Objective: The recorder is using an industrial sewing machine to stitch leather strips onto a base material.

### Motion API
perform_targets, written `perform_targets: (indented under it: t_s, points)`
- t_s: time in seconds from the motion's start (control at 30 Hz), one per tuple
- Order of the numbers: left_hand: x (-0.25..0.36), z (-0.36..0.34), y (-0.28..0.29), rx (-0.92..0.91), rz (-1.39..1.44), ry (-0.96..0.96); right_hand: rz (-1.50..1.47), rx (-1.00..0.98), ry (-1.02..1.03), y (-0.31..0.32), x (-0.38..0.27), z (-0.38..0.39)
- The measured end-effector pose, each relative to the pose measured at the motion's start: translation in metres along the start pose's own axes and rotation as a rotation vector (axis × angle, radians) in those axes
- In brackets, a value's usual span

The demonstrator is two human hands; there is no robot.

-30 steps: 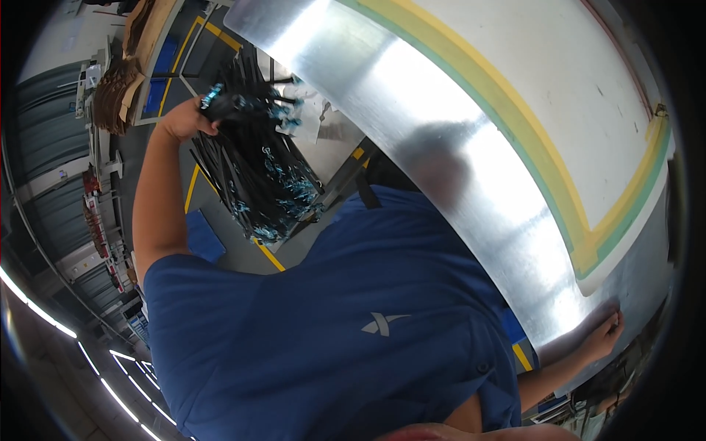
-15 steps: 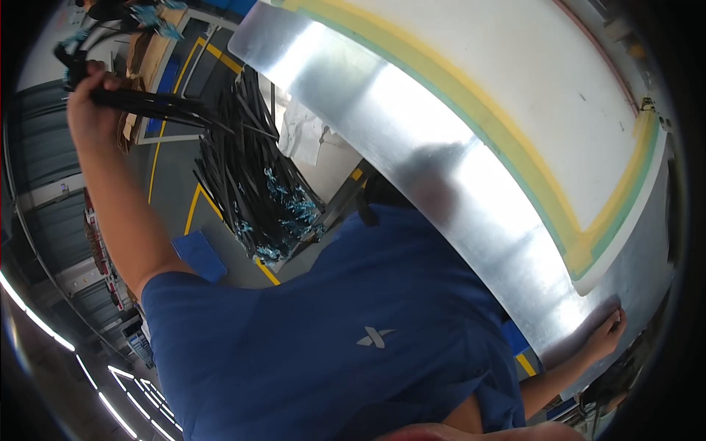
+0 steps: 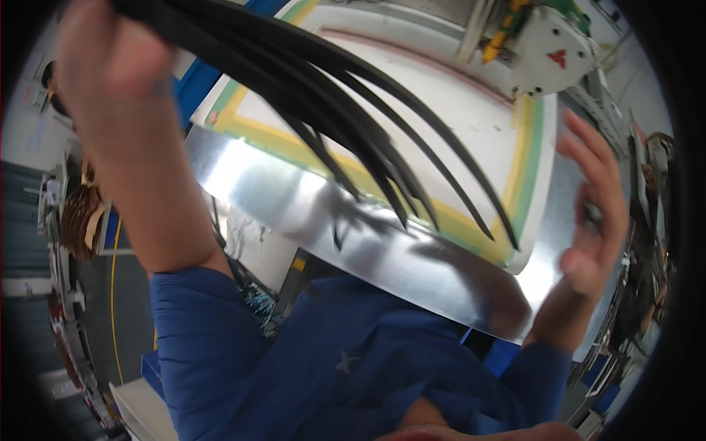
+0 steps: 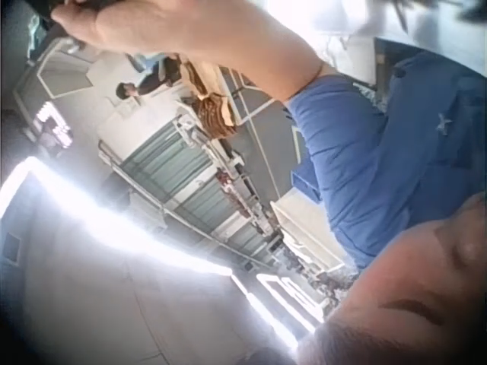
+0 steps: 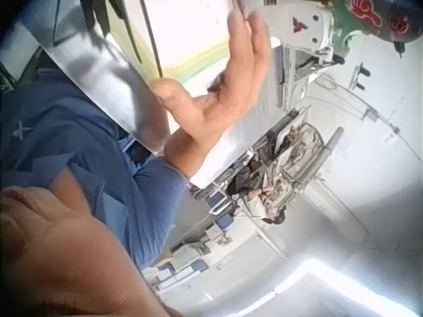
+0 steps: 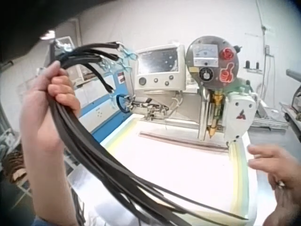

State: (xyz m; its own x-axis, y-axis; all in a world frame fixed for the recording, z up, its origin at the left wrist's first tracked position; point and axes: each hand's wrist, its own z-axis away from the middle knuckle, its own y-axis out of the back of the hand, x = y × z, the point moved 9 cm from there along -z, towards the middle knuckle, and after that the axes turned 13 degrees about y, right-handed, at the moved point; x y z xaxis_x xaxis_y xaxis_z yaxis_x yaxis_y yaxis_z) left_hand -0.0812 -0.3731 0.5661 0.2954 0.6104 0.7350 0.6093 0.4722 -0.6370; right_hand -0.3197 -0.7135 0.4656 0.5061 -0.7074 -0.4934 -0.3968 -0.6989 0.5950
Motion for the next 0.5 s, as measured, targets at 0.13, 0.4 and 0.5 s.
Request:
perform_targets:
  t_s: [0.13, 0.4, 0.5]
  points:
    - [-0.12, -0.03, 0.021, 0.038, 0.263, 0.041, -0.283, -0.272, 0.097, -0.086, -0.003, -0.041]
    - [-0.247, 0.001, 0.164, 0.833, 0.465, 0.025, -1.267, -0.551, -0.823, -0.236, 0.032, 0.061]
    - [-0.267, 0.019, 0.183, 0.919, 0.362, 0.075, -1.008, -0.578, -0.957, -0.216, 0.057, 0.077]
